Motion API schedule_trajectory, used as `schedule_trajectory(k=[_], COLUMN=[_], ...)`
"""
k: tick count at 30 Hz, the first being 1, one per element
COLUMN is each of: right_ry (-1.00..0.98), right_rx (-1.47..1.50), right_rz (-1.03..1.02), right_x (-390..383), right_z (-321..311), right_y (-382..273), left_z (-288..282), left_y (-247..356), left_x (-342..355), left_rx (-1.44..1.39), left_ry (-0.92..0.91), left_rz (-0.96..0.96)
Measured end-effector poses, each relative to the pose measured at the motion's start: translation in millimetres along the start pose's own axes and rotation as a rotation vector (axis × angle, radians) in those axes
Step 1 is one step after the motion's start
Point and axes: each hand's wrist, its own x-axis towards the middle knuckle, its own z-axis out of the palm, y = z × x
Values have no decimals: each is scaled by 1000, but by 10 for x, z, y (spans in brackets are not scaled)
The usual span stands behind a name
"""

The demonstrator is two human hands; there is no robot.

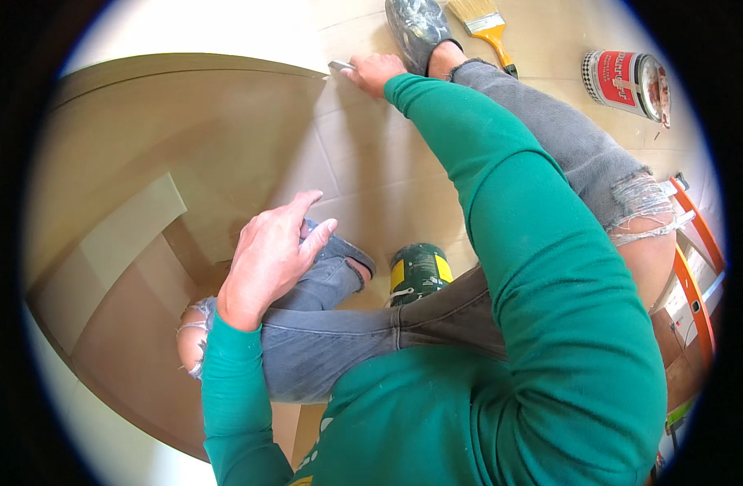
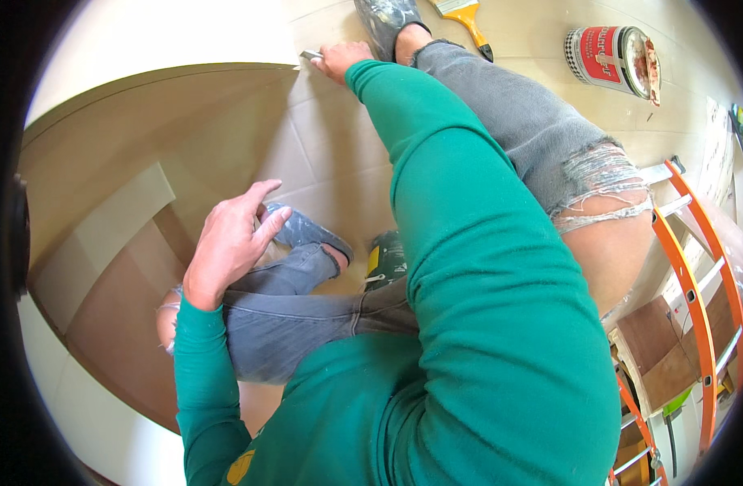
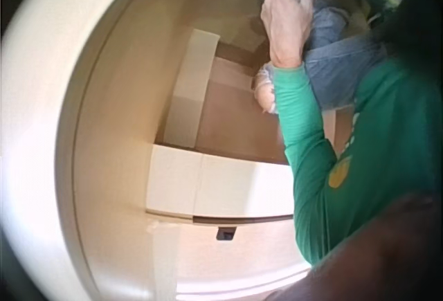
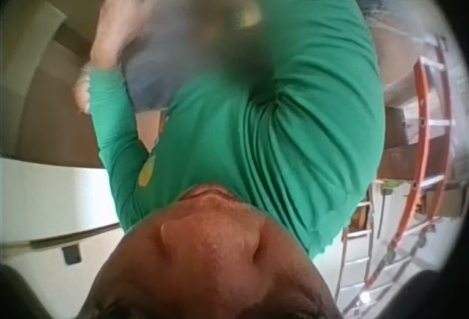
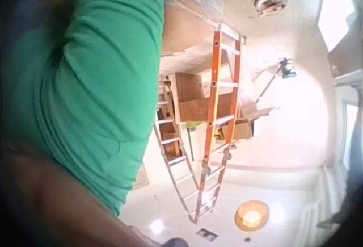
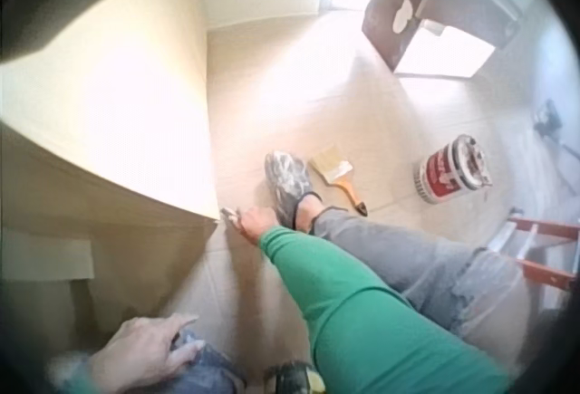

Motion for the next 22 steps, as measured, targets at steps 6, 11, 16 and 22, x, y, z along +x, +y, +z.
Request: schedule_trajectory(k=[6,11,16,22], right_ry=[-177,20,-77,-153], right_rx=[-199,-32,-107,-24], right_rz=[-231,12,-63,62], right_x=[-200,-93,-138,-141], right_z=[47,126,26,-16], right_y=[-48,-3,-100,-126], left_z=[49,-28,100,-47], left_y=[-137,19,-184,-42], left_x=[-38,-25,-88,-80], left_rx=[67,-14,61,-38], left_ry=[43,24,41,80], left_rz=[19,23,10,19])
